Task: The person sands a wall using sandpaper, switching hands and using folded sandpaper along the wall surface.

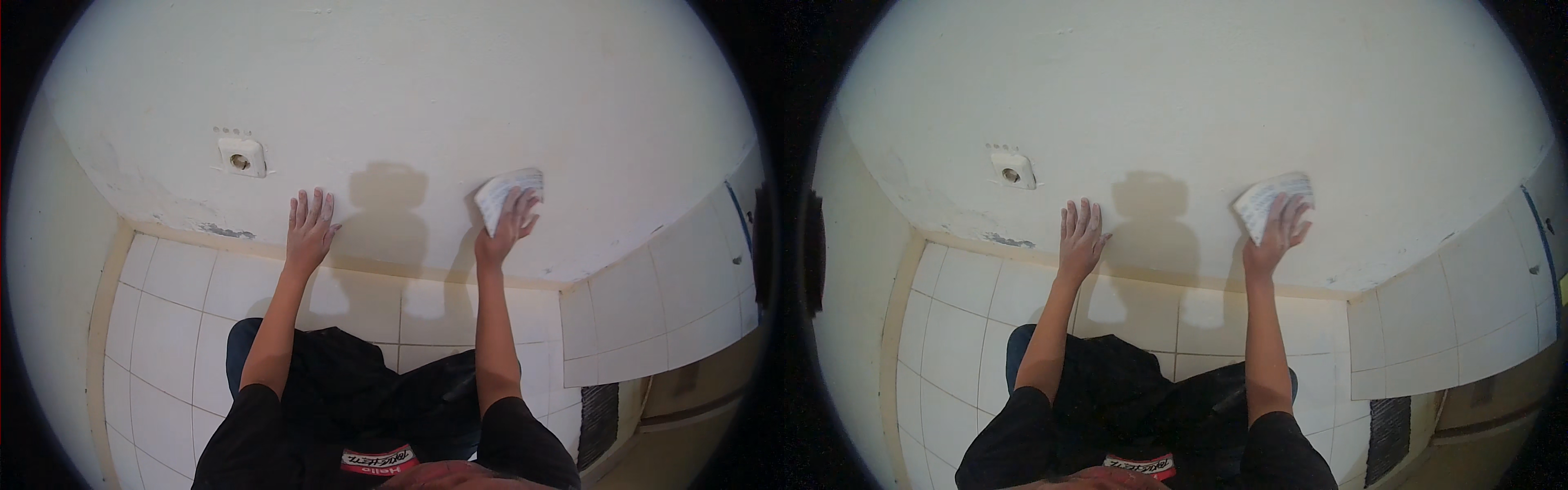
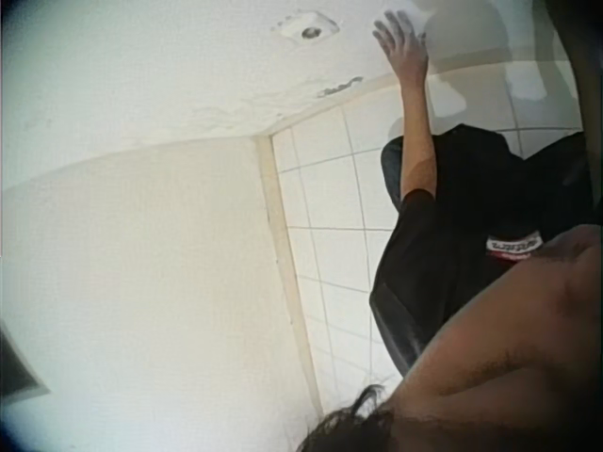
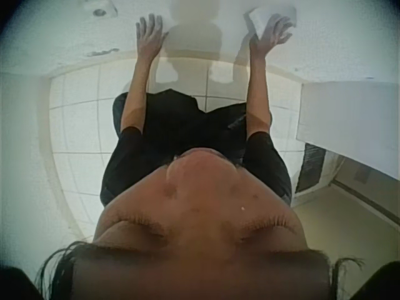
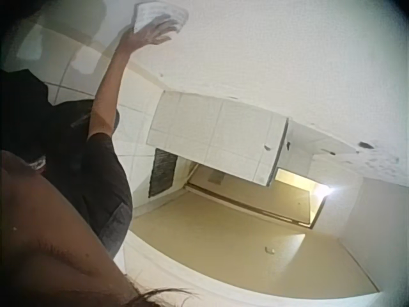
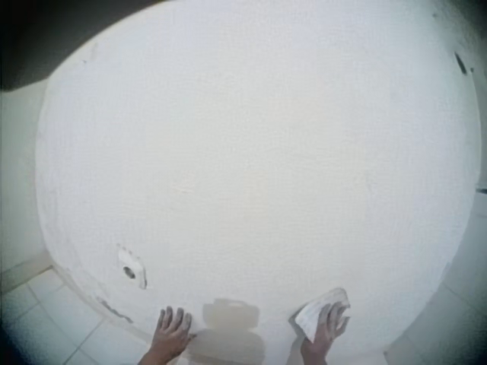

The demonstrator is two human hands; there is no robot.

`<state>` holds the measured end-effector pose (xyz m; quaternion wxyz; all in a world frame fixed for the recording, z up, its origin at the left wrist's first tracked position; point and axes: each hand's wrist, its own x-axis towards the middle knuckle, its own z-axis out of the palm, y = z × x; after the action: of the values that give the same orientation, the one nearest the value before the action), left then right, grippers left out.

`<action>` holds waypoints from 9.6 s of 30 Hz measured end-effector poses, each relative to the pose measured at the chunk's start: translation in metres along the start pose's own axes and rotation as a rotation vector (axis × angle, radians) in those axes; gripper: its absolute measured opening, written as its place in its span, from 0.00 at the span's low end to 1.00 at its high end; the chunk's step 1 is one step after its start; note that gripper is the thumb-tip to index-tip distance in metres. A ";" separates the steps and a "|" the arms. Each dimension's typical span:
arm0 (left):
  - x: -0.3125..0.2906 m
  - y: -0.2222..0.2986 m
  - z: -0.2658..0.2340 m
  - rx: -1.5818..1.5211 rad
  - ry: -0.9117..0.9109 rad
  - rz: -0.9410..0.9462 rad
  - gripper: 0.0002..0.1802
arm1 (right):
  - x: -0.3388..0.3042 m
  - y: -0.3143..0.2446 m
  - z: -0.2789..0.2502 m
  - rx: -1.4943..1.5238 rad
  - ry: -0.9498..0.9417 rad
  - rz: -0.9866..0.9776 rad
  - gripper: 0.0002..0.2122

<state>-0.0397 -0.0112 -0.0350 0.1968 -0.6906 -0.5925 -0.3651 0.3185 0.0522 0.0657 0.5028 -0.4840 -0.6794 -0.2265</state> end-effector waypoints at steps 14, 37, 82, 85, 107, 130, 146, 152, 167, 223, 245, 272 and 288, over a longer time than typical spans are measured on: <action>0.009 0.033 -0.033 -0.126 -0.035 -0.054 0.43 | -0.071 -0.120 0.022 0.137 -0.664 -0.399 0.27; 0.040 0.029 -0.076 -0.253 0.365 -0.038 0.28 | 0.001 -0.048 -0.003 0.129 0.001 -0.136 0.21; 0.007 0.007 0.007 -0.146 0.187 -0.105 0.43 | -0.083 0.005 0.055 -0.078 -0.165 -0.210 0.50; -0.003 0.026 0.027 -0.109 0.094 -0.031 0.41 | -0.083 0.004 0.056 -0.065 -0.155 -0.204 0.49; -0.052 -0.016 0.047 -0.185 0.304 -0.385 0.41 | -0.084 0.006 0.056 -0.094 -0.142 -0.165 0.47; -0.070 0.045 0.089 -0.029 -0.243 0.162 0.37 | -0.085 0.003 0.057 -0.138 -0.228 -0.165 0.50; -0.057 -0.014 0.050 -0.181 0.274 -0.394 0.42 | -0.084 0.009 0.057 -0.076 -0.106 -0.193 0.47; -0.062 -0.012 0.057 -0.372 0.374 -0.473 0.44 | -0.083 -0.002 0.062 -0.046 -0.120 -0.176 0.47; -0.063 0.032 0.084 0.003 -0.135 0.053 0.33 | -0.089 0.001 0.065 -0.104 -0.144 -0.201 0.46; -0.069 -0.019 0.051 -0.226 0.245 -0.406 0.44 | -0.117 -0.005 0.079 -0.161 -0.208 -0.319 0.42; -0.084 0.060 0.088 -0.091 -0.269 0.088 0.35 | -0.117 -0.008 0.080 -0.155 -0.218 -0.318 0.42; -0.064 -0.014 0.057 -0.291 0.346 -0.465 0.47 | -0.116 -0.009 0.081 -0.143 -0.203 -0.326 0.42; -0.074 0.057 0.088 -0.033 -0.279 0.186 0.35 | -0.118 -0.007 0.081 -0.163 -0.219 -0.329 0.40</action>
<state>0.0366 -0.0114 -0.1384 0.1342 -0.7897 -0.5413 -0.2557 0.2776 0.0630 -0.0719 0.3415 -0.4273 -0.7793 -0.3058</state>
